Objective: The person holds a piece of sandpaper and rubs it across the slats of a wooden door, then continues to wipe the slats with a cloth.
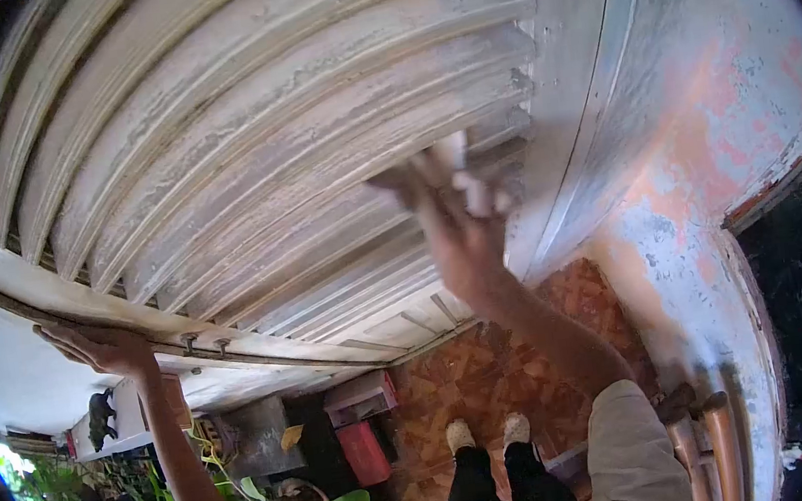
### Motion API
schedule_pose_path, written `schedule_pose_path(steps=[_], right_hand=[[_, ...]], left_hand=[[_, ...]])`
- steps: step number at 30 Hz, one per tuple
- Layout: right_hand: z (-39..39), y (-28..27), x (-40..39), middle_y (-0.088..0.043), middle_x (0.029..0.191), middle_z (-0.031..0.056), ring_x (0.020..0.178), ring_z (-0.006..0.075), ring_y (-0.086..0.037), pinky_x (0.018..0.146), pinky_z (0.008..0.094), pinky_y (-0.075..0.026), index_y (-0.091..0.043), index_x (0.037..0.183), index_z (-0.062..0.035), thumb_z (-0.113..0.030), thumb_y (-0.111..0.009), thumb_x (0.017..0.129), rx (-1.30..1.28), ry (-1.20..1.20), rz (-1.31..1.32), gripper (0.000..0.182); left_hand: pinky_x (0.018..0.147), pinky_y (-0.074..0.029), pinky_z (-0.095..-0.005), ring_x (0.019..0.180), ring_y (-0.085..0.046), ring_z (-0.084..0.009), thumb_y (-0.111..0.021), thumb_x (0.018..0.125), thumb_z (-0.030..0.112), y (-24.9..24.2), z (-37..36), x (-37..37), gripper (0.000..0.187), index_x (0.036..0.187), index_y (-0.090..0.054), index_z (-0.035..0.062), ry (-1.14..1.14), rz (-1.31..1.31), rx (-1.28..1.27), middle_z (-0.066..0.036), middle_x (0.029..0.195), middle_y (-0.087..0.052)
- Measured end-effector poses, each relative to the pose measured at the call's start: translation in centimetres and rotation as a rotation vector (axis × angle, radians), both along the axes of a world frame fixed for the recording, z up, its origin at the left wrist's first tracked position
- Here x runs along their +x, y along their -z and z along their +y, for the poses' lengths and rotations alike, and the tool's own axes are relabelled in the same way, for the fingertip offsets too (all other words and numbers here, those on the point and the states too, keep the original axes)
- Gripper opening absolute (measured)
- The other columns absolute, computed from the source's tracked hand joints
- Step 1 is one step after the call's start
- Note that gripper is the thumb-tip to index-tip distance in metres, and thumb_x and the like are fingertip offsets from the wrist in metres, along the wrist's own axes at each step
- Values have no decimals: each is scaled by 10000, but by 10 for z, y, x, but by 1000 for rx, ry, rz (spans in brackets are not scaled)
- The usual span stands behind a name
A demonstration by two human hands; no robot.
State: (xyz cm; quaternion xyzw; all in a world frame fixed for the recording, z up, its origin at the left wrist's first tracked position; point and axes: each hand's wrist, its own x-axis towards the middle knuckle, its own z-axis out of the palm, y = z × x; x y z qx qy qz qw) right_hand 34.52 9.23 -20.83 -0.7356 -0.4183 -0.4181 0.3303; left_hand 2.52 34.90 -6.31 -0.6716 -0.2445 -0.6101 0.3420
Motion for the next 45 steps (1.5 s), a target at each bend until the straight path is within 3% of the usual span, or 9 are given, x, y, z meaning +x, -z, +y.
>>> schedule_pose_path(steps=[13,14,18,27,28,31,33,34,45], right_hand=[[-18,-1,43,-431,1430,228,1226,401,-526,953,462,-548,-481,1375,-16,-65,-596,903,86,-245,127,489],[-42,-39,36,-378,1452,276,1240,426,-512,928,425,-570,-372,1433,21,-30,-565,913,172,-446,900,558],[-3,3,13,-293,1492,320,1265,469,-476,963,440,-549,-300,1472,24,-69,-521,956,57,-175,155,569],[3,-4,5,-570,1284,226,1154,281,-585,884,386,-566,-312,1497,-74,-19,-490,975,123,-169,456,554],[10,-10,-21,-351,1465,316,1280,443,-480,967,446,-536,-379,1435,28,-45,-547,941,41,-220,245,527],[39,-16,-56,-398,1441,303,1212,420,-543,909,442,-566,-350,1471,-17,-54,-579,925,-36,-245,80,593],[10,-29,-37,-433,1425,279,1192,388,-566,901,436,-570,-377,1468,-60,-31,-566,930,26,-643,847,571],[4,-12,-19,-439,1430,262,1150,355,-596,880,415,-576,-369,1481,-100,7,-563,923,64,-426,375,601],[79,-7,-129,-426,1443,256,1325,431,-440,1022,450,-478,-452,1438,-123,-149,-491,1009,2,-545,380,432]], left_hand=[[1168,-269,-520,1419,-299,-416,-353,1030,155,-1,4,-4,511,1516,-281,15,-11,18,11,-238,1552,-279],[1168,-269,-520,1419,-299,-416,-353,1030,155,-4,7,-4,511,1516,-281,15,-11,21,20,-238,1552,-279],[1167,-253,-528,1424,-287,-417,-353,1021,320,1,3,-1,582,1525,-278,38,12,-29,-38,-231,1555,-282],[1172,-228,-517,1432,-265,-433,-341,1041,250,-3,-7,7,551,1513,-263,-24,9,-2,-15,-266,1551,-263],[1174,-211,-523,1438,-250,-436,-361,1028,262,-3,2,1,575,1520,-251,-17,-16,47,38,-271,1556,-248],[1161,-230,-541,1434,-250,-448,-372,1016,208,-2,2,0,560,1513,-262,-24,3,22,-1,-276,1553,-251],[1163,-227,-541,1433,-251,-452,-378,1017,203,-2,11,-6,555,1506,-268,-36,16,55,45,-277,1547,-266],[1165,-223,-539,1433,-252,-450,-376,1020,213,-2,12,-7,557,1505,-268,-37,26,63,56,-276,1546,-271],[1181,-191,-503,1462,-212,-410,-378,979,59,0,18,-10,563,1520,-242,-17,61,42,25,-245,1562,-263]])
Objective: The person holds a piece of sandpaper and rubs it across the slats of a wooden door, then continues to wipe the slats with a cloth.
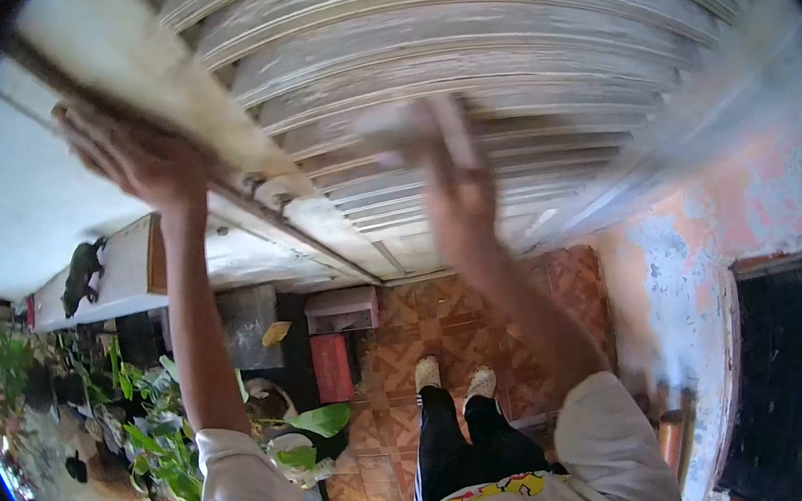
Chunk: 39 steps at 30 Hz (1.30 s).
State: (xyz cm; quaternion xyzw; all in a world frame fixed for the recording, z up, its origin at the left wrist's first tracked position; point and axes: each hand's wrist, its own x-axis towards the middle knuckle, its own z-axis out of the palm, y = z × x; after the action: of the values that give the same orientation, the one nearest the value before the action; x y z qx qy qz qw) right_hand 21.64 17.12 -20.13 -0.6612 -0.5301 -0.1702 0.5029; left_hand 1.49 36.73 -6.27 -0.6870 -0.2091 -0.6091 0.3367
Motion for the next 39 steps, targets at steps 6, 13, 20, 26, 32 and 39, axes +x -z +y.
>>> schedule_pose_path(steps=[6,13,20,26,32,39], right_hand=[[23,-5,-36,-411,1476,221,1339,411,-432,1057,509,-445,-453,1424,-70,-49,-544,941,167,-34,520,493],[16,-40,-37,-579,1344,83,1238,283,-538,1029,500,-457,-568,1305,-69,-112,-641,896,-40,223,-424,417],[-22,68,-127,-591,1287,157,1303,351,-481,1191,515,-281,-645,1163,-48,-65,-617,889,-515,-564,-549,276],[-143,106,-120,-643,1090,200,1073,341,-599,1007,490,-431,-641,1137,-37,-45,-585,921,-746,-457,274,223],[-256,170,-86,-659,1034,252,950,406,-641,766,449,-506,-637,1087,39,-227,-497,1020,-922,-105,756,308],[-283,113,-40,-669,1051,202,993,265,-639,864,375,-489,-598,1173,78,-335,-523,1017,-643,-152,867,448]], left_hand=[[1166,-184,-563,1426,-256,-469,-392,949,62,-1,1,9,538,1468,-334,-69,86,-92,58,-292,1518,-318],[1161,-197,-547,1424,-261,-463,-423,921,44,-1,0,8,595,1495,-289,-37,103,-96,23,-280,1537,-287],[1154,-212,-553,1409,-285,-474,-418,934,38,-6,-7,9,565,1481,-309,-54,138,-58,62,-281,1528,-305],[1150,-225,-562,1402,-292,-484,-417,931,47,-1,-2,5,562,1464,-307,-92,105,-72,14,-306,1513,-309],[1153,-219,-569,1413,-282,-474,-417,928,51,2,4,5,567,1473,-314,-68,81,-81,10,-303,1518,-303],[1162,-222,-497,1410,-339,-394,-469,991,134,15,-118,4,527,1485,-348,-6,144,-249,-447,-231,1495,-404]])
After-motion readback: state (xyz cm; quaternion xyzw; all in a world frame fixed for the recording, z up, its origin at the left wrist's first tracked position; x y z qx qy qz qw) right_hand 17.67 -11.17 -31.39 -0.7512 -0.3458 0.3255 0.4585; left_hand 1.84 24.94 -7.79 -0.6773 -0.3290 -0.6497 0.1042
